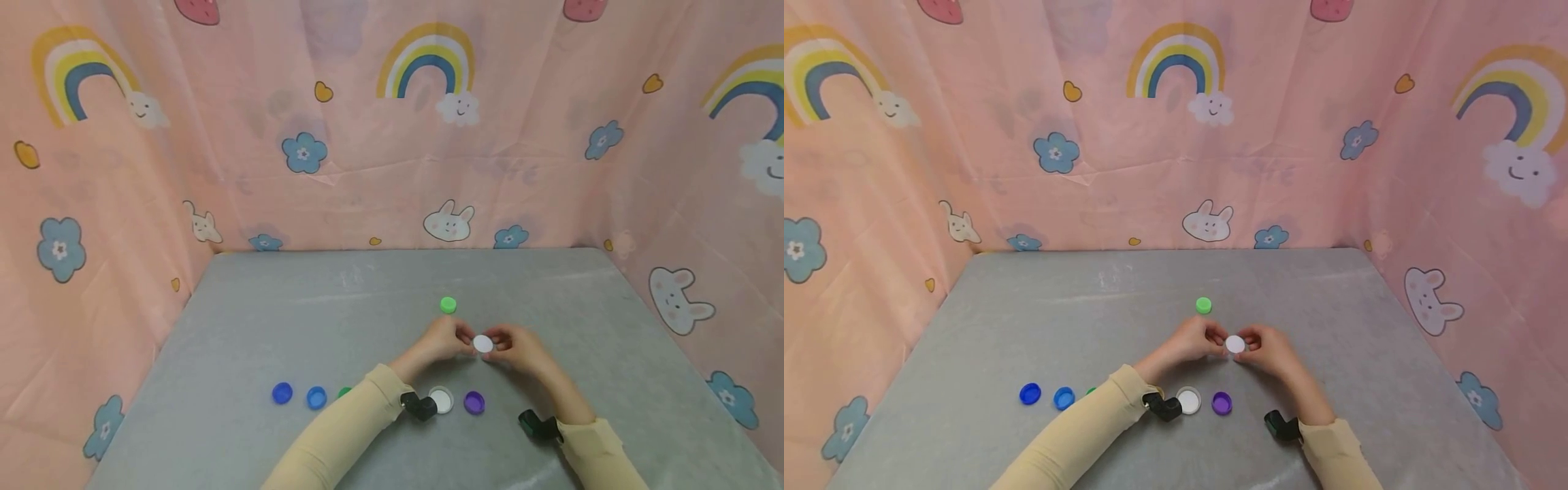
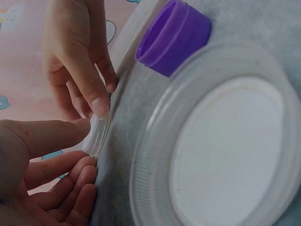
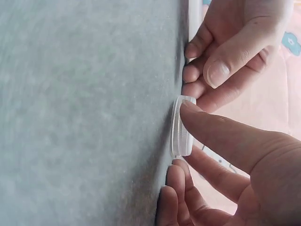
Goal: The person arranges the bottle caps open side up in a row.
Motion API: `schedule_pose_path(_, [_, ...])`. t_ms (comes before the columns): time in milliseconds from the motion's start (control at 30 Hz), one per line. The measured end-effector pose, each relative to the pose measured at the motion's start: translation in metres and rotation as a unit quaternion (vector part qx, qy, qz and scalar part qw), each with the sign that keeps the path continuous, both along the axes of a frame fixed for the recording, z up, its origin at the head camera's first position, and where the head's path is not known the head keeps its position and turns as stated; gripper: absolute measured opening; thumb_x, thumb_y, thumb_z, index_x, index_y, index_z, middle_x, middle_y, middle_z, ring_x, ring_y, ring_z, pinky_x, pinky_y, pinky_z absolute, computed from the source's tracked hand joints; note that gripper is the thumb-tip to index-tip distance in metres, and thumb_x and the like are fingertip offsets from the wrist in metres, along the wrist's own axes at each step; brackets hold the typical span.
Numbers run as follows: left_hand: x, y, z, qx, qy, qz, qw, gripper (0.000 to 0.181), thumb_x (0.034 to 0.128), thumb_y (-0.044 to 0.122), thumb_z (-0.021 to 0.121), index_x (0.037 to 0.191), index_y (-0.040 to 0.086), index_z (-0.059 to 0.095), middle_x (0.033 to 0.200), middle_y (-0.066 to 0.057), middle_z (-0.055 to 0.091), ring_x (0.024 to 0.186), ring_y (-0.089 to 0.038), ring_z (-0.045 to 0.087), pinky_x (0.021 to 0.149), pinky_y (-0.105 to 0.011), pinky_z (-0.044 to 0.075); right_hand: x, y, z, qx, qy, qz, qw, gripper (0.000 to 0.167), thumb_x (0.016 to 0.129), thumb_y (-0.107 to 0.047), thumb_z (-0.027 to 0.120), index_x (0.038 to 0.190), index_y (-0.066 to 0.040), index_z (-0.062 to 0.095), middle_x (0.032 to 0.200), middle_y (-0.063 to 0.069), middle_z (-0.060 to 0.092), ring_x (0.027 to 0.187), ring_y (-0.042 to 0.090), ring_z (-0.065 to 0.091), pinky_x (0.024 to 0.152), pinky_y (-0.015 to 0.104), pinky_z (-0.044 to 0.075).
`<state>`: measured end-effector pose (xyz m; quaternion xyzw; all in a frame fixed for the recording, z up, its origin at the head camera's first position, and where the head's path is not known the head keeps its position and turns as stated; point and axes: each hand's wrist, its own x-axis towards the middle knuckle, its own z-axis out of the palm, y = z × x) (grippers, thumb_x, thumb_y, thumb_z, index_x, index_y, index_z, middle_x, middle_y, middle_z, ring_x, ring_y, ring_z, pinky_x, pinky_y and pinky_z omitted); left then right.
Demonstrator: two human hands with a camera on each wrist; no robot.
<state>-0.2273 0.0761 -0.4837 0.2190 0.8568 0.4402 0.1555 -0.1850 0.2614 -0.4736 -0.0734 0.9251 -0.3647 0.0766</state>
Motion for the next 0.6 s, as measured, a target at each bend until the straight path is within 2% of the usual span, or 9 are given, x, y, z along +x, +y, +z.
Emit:
schedule_pose_path(333, [0.0011, 0.0011, -0.0017, -0.008, 0.011, -0.002, 0.9999, 0.028, 0.0695, 0.011, 0.083, 0.094, 0.005, 0.072, 0.072, 0.005, 0.065, 0.061, 0.002, 0.05, 0.058, -0.012, 0.041, 0.0012, -0.0036, -0.0003, 0.014, -0.001, -0.004, 0.9999, 0.042, 0.077, -0.016, 0.079, 0.112, 0.0, 0.063, 0.098, 0.014, 0.067, 0.085, 0.022, 0.062, 0.072, 0.033, 0.049])
schedule_pose_path(600, [0.0017, 0.0006, -0.0009, -0.018, 0.018, -0.007, 0.9996, 0.03, 0.0694, 0.013, 0.083, 0.096, 0.005, 0.072, 0.077, 0.003, 0.067, 0.063, 0.002, 0.05, 0.059, -0.012, 0.041, 0.0015, -0.0033, -0.0008, 0.012, 0.007, 0.004, 0.9999, 0.04, 0.077, -0.013, 0.078, 0.111, 0.002, 0.062, 0.096, 0.014, 0.066, 0.085, 0.023, 0.061, 0.072, 0.033, 0.048])
